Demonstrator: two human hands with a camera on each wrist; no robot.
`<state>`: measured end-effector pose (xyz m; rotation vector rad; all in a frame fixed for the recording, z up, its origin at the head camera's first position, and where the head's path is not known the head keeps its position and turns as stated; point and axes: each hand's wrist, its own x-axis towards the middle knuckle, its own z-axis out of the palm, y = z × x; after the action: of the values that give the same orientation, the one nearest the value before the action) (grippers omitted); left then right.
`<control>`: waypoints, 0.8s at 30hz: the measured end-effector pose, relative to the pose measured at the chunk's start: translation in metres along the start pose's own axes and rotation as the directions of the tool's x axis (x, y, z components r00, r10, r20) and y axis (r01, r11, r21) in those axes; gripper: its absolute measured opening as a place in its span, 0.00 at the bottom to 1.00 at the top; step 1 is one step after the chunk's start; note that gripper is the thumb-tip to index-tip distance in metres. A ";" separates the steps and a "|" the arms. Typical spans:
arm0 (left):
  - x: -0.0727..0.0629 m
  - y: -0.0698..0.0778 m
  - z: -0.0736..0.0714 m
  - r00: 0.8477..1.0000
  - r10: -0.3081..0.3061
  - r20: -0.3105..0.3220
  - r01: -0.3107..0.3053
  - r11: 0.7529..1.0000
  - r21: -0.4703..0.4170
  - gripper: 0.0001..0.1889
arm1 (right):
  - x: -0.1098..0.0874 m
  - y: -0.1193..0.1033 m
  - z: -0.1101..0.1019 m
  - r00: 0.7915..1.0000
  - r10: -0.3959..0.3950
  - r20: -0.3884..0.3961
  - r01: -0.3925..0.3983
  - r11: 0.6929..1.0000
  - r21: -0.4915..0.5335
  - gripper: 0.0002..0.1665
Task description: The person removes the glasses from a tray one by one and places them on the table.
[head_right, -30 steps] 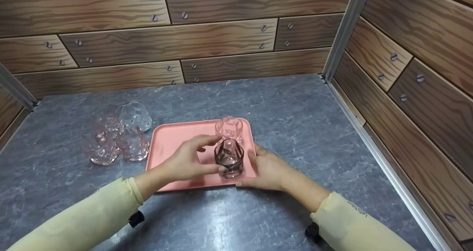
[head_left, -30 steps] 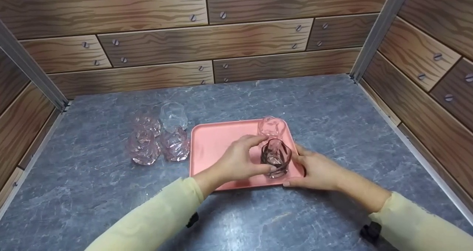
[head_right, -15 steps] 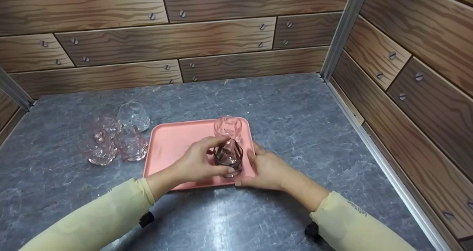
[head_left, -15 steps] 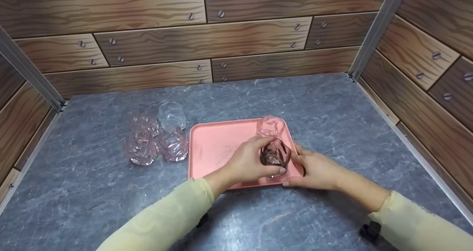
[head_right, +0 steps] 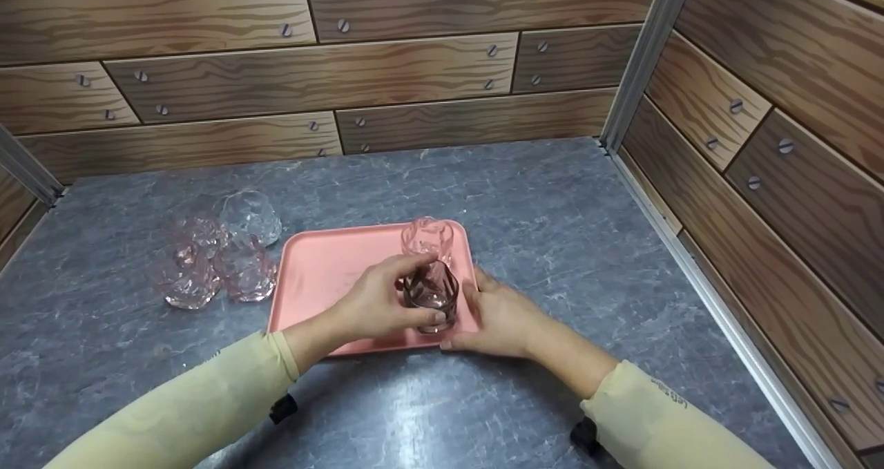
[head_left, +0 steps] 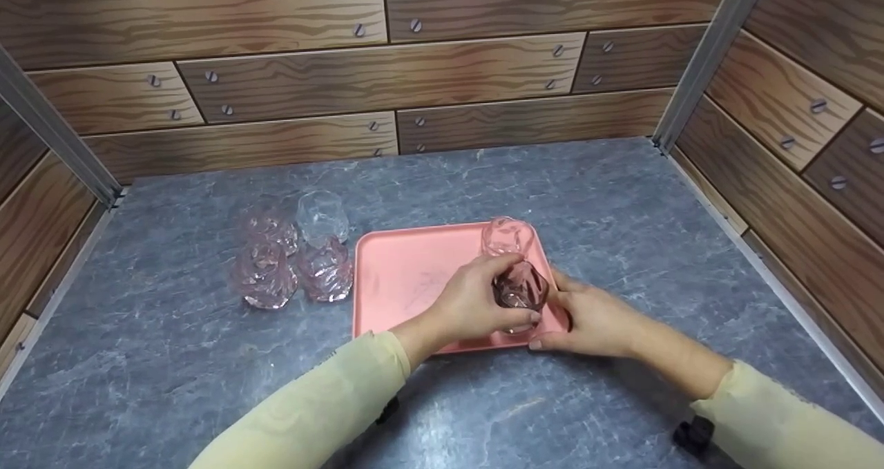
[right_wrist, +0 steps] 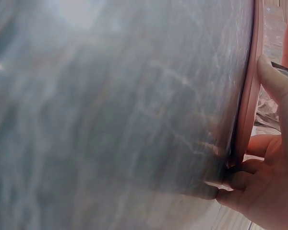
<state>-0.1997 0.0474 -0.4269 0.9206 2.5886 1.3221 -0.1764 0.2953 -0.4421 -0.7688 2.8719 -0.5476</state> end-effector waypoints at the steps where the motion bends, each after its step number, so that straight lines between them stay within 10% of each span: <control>1: 0.000 0.000 0.000 1.000 0.000 -0.001 0.000 1.000 -0.001 0.47 | 0.000 0.000 0.000 1.000 -0.002 -0.001 0.002 1.000 -0.001 0.61; 24: -0.002 0.001 -0.001 0.999 0.034 -0.029 -0.034 0.999 -0.022 0.44 | 0.001 0.000 0.001 1.000 -0.002 -0.015 0.002 1.000 0.004 0.56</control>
<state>-0.1982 0.0463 -0.4259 0.9533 2.5848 1.3805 -0.1768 0.2946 -0.4428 -0.7699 2.8829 -0.5613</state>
